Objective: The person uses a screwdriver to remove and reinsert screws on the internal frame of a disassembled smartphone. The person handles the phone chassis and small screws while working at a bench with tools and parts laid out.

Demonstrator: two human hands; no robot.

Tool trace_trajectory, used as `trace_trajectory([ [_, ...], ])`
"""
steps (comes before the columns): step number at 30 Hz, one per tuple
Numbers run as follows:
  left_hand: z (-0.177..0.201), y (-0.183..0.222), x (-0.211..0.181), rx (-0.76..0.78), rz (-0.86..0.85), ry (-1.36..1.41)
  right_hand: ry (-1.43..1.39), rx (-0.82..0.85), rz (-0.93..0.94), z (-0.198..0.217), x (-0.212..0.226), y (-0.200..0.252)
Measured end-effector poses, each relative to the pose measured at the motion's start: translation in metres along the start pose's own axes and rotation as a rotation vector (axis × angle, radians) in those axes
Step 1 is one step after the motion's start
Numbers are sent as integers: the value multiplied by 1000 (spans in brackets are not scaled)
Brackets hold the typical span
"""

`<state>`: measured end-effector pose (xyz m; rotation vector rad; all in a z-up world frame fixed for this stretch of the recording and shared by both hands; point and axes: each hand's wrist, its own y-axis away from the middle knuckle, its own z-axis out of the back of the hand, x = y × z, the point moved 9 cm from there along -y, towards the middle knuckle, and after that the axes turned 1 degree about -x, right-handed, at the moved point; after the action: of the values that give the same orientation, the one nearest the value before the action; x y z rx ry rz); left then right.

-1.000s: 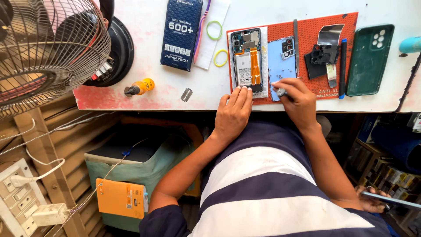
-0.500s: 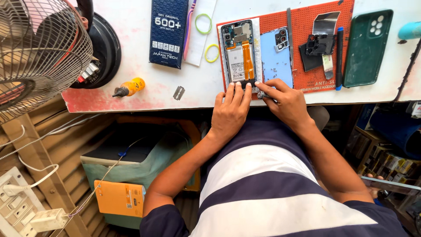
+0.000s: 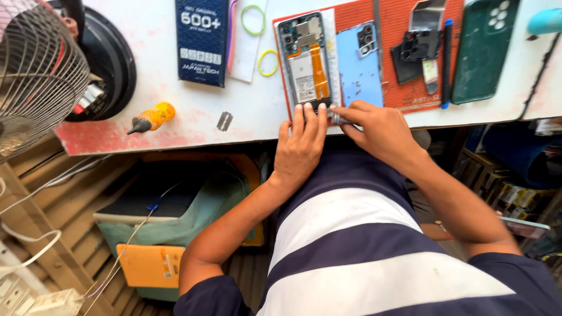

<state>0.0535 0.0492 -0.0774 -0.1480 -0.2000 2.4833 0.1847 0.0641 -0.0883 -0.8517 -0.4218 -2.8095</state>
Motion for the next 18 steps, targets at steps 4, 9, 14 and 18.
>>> trace_trajectory([
  [4, 2, -4, 2, -11, 10, 40, -722, -199, -262, 9, -51, 18],
  [9, 8, -11, 22, -92, 118, 377, -906, -556, -47, 29, -73, 32],
  [14, 11, -23, 37, -148, 248, 562, -862, -673, 87, 28, -77, 20],
  [18, 5, -50, 23, -182, 195, 571, -891, -675, 113, 27, -74, 12],
])
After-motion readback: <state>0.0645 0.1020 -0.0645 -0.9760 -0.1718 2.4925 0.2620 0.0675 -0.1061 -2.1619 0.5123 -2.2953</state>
